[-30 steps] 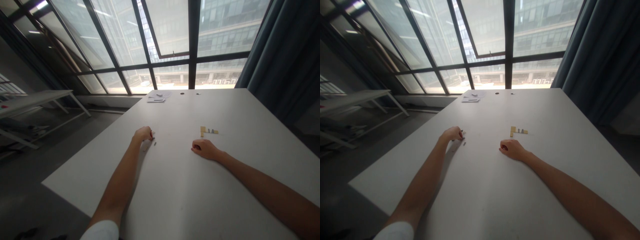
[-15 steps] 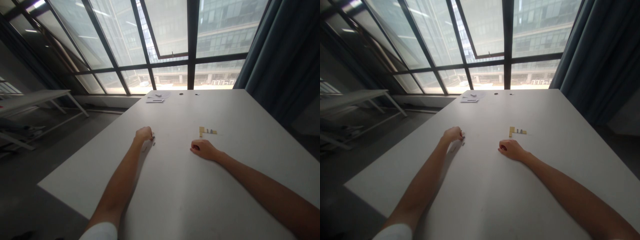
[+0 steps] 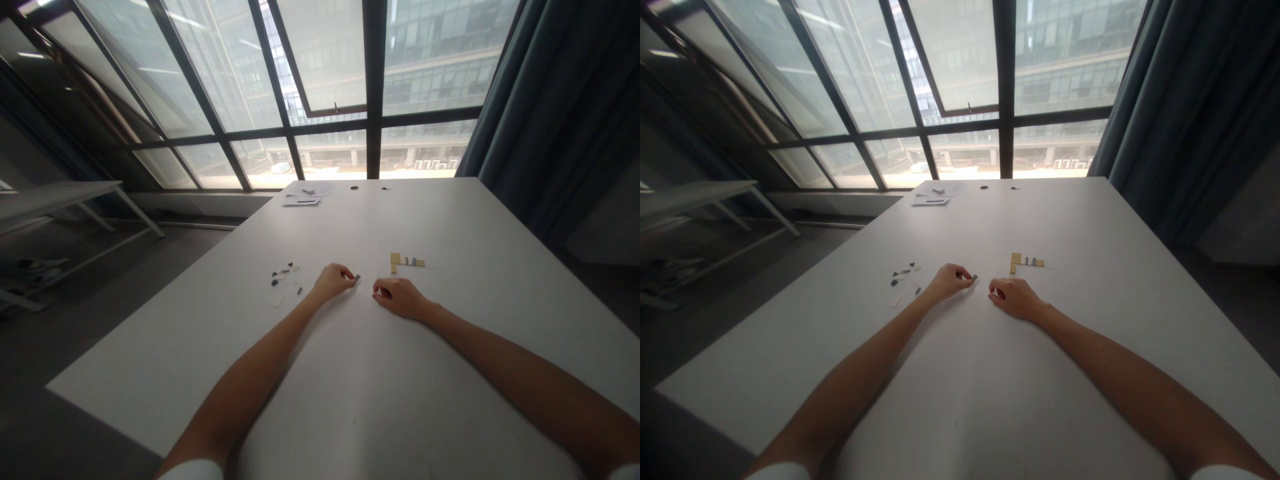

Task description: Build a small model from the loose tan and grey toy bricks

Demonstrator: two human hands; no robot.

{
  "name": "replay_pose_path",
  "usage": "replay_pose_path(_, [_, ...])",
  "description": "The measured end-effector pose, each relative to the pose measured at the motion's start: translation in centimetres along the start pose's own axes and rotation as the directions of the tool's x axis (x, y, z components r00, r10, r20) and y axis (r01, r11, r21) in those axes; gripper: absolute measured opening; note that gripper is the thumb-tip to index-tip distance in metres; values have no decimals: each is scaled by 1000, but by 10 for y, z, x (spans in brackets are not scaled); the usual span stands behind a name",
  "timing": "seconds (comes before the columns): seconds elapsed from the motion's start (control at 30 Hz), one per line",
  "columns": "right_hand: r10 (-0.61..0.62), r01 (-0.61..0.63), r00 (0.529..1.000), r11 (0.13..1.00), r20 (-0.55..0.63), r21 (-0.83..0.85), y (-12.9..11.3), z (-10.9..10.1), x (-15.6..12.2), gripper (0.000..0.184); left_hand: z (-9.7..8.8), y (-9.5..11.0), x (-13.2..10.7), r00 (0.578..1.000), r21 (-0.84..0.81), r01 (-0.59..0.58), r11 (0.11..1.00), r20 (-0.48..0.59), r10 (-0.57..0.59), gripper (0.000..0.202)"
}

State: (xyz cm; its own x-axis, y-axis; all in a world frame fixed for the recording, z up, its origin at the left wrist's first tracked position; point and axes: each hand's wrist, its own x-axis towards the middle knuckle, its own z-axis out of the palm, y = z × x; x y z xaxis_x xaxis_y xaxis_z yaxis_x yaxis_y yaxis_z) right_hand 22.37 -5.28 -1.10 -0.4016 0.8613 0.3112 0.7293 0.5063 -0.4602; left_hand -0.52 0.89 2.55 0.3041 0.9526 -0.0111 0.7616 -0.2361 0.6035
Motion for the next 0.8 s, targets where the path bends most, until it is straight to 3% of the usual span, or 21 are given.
replay_pose_path(0.13, [73,-71,987,997,-143,17,4,1,1,17,26,7,-7,999,-297,37,954,-10,-42,31])
replay_pose_path(0.27, [58,-59,978,998,-199,4,4,1,3,27,27,7,-10,995,-443,98,891,28,-95,37])
replay_pose_path(0.6, [2,-4,988,1000,-156,-13,0,2,3,33,24,18,-15,987,-510,148,847,127,-96,32])
replay_pose_path(0.8, [-45,40,983,999,-177,-29,-6,-1,3,21,26,20,-17,984,-504,166,848,147,-105,28])
